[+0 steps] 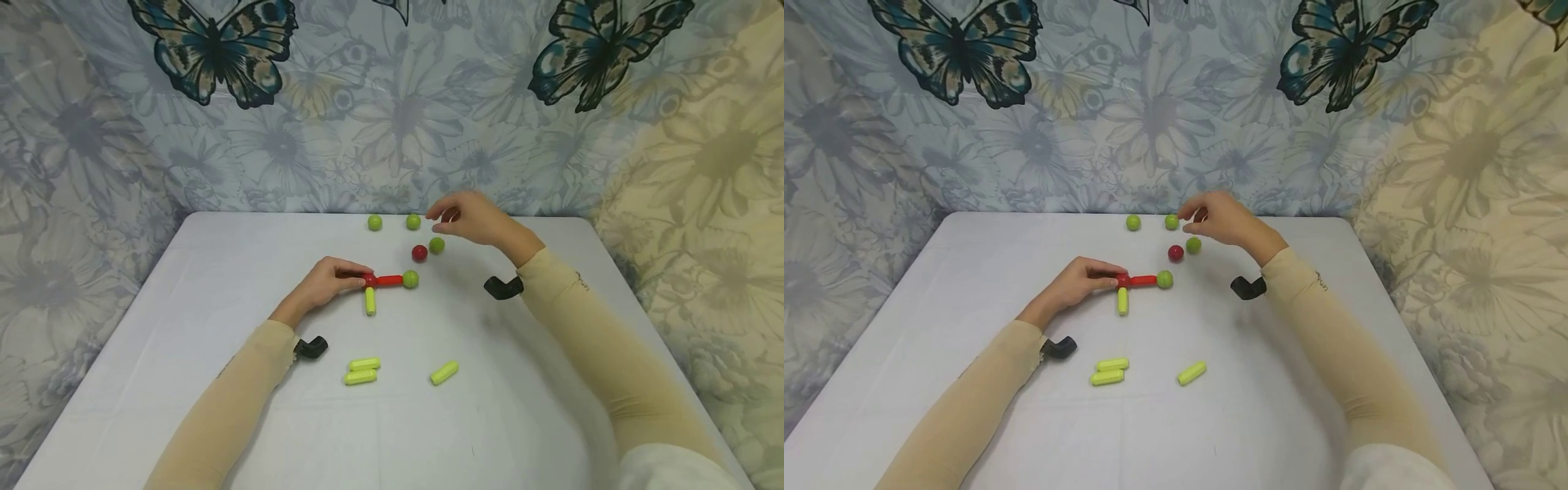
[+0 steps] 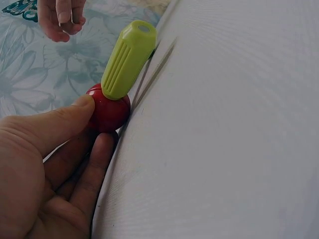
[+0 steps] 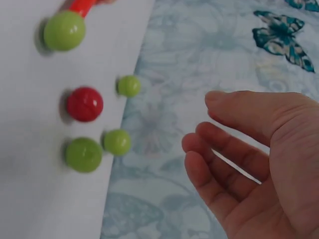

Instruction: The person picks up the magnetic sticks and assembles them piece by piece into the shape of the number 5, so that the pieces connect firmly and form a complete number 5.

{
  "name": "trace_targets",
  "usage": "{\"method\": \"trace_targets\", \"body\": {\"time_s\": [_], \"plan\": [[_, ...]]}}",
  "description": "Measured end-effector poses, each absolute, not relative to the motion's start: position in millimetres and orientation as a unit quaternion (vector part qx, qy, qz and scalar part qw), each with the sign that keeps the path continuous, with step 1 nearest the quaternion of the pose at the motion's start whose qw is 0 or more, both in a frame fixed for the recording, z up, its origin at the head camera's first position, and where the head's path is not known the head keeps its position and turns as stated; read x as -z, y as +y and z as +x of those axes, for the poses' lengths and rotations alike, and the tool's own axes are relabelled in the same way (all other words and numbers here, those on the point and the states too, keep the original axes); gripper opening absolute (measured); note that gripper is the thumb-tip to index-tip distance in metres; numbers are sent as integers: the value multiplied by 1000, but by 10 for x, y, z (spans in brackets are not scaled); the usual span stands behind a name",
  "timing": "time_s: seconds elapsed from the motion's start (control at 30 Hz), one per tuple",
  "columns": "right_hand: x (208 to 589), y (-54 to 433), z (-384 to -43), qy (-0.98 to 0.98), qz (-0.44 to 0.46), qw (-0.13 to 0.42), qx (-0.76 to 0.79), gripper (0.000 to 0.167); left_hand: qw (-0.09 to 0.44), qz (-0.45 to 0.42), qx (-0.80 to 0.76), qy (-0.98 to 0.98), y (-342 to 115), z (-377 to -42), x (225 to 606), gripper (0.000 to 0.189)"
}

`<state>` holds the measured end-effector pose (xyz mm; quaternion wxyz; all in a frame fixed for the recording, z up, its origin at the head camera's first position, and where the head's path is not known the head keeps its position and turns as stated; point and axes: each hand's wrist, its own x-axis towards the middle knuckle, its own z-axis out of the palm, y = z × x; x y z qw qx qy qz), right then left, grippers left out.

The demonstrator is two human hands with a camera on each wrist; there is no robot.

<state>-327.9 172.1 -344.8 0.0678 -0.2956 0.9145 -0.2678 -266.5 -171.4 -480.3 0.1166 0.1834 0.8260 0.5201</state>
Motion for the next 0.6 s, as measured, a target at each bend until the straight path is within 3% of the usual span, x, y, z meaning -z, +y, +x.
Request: {"method": "trace_targets", "body": {"time_s": [0.2,0.6], "plan": [[3531,1824,-3478,917,-296,69,260,32,114,188,-524,823,-1715,-2669,4808,28],[4011,1935,-3639,924,-269,123,243,38,120,181,-525,823,-1709,-2674,4809,27]]}}
